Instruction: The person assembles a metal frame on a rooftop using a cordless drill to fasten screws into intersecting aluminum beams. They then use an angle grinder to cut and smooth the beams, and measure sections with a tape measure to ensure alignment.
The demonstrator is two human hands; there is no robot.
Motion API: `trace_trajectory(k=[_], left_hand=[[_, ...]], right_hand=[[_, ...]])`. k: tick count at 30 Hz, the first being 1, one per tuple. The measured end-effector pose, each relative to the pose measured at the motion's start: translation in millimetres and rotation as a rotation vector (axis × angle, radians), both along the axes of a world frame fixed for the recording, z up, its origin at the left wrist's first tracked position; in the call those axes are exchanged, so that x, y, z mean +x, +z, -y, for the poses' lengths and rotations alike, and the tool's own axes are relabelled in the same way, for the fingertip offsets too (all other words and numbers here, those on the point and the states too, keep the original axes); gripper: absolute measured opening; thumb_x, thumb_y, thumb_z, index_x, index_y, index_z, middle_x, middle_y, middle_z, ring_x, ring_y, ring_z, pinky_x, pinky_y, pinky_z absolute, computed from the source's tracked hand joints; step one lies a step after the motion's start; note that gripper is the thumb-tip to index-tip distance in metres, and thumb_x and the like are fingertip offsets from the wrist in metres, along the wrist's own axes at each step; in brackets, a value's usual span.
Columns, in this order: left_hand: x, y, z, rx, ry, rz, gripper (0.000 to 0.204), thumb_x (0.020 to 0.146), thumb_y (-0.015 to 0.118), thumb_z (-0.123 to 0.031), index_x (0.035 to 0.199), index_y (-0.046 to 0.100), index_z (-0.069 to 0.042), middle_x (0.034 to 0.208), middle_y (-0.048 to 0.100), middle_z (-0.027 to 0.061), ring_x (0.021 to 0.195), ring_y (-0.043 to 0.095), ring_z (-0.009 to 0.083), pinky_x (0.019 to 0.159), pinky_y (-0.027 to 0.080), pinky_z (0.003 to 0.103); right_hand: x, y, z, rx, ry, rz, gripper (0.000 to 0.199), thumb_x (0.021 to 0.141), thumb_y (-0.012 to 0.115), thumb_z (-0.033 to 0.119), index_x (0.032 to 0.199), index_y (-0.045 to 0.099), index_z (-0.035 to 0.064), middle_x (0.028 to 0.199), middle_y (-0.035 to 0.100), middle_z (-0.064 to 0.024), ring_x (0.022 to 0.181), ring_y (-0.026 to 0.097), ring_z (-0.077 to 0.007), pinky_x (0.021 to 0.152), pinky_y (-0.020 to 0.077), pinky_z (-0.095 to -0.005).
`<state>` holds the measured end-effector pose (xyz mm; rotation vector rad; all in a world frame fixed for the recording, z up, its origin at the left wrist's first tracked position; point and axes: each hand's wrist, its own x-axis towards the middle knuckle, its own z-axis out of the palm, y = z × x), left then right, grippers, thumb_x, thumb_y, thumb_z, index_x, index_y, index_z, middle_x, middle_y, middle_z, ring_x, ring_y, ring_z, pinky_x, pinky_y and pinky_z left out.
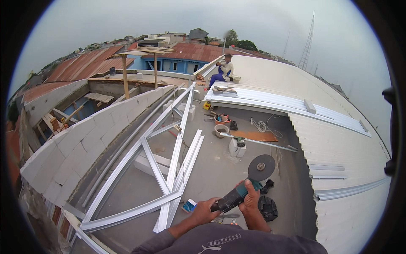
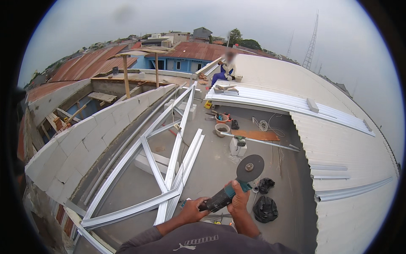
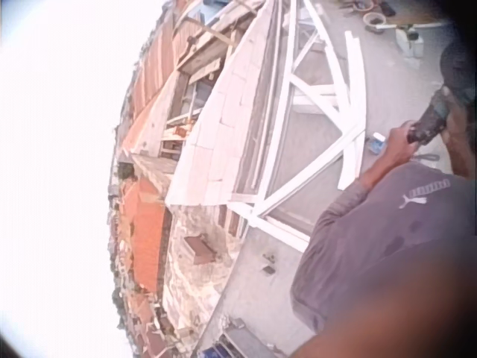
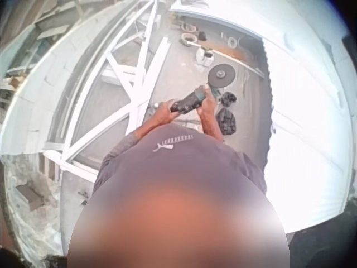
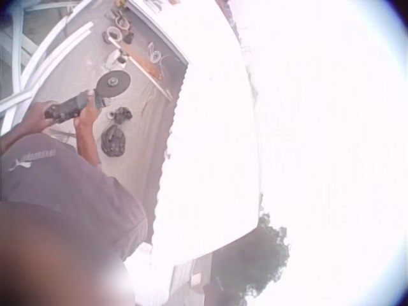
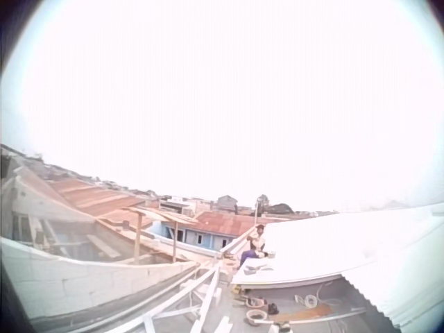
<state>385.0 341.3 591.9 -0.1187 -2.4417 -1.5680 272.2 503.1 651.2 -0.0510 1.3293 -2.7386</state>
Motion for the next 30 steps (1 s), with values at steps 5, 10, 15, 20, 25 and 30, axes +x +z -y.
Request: trace_trajectory(k=[5,10,15,20,25,30], left_hand=[[-21,7,-8,-0.105,-0.046,0.041,0.056,0.081,0.079,-0.015,0.133,0.062,-0.007,0.096,0.076,0.0219,0.088,0.075,0.0398,0.082,0.059,0.043],[-32,-9,-18,-0.090,-0.023,0.089,0.054,0.080,0.076,-0.013,0.131,0.061,-0.008,0.094,0.074,0.0238,0.091,0.073,0.0424,0.083,0.057,0.047],[-27,-53,-12,0.075,-0.155,0.189,0.066,0.084,0.081,-0.033,0.137,0.058,-0.002,0.116,0.075,0.0184,0.101,0.075,0.0315,0.090,0.058,0.041],[16,-146,21,0.220,0.130,0.587,0.065,0.087,0.080,-0.036,0.139,0.059,-0.002,0.122,0.072,0.0201,0.107,0.074,0.0308,0.093,0.057,0.041],[65,-236,66,0.124,0.347,0.869,0.056,0.087,0.080,-0.030,0.130,0.063,0.001,0.122,0.073,0.0207,0.109,0.073,0.0329,0.095,0.056,0.041],[85,-310,118,-0.038,0.614,0.956,0.049,0.085,0.080,-0.033,0.120,0.068,-0.001,0.116,0.075,0.0157,0.108,0.071,0.0341,0.095,0.055,0.045]], right_hand=[[-18,-4,-12,0.063,-0.053,-0.038,0.024,0.084,0.076,0.014,0.101,0.062,0.0034,0.089,0.066,-0.0101,0.078,0.069,-0.0247,0.073,0.0594,-0.0408],[-23,-17,-19,0.143,-0.081,0.009,0.025,0.083,0.075,0.010,0.103,0.063,0.0010,0.091,0.067,-0.0097,0.080,0.069,-0.0222,0.076,0.0599,-0.0386],[-36,-29,-31,0.301,-0.045,-0.003,0.025,0.085,0.074,0.008,0.107,0.064,0.0007,0.093,0.068,-0.0095,0.083,0.069,-0.0216,0.076,0.0599,-0.0385],[-71,-45,-46,0.601,0.064,-0.027,0.029,0.084,0.075,0.005,0.112,0.065,0.0015,0.095,0.070,-0.0075,0.085,0.070,-0.0201,0.078,0.0576,-0.0356],[-122,-108,-42,0.874,0.285,0.067,0.033,0.080,0.081,0.006,0.110,0.067,0.0029,0.095,0.070,-0.0035,0.082,0.067,-0.0132,0.076,0.0522,-0.0298],[-152,-215,-3,1.033,0.600,0.264,0.024,0.079,0.079,0.005,0.100,0.067,0.0016,0.084,0.070,-0.0033,0.071,0.068,-0.0148,0.068,0.0542,-0.0312]])
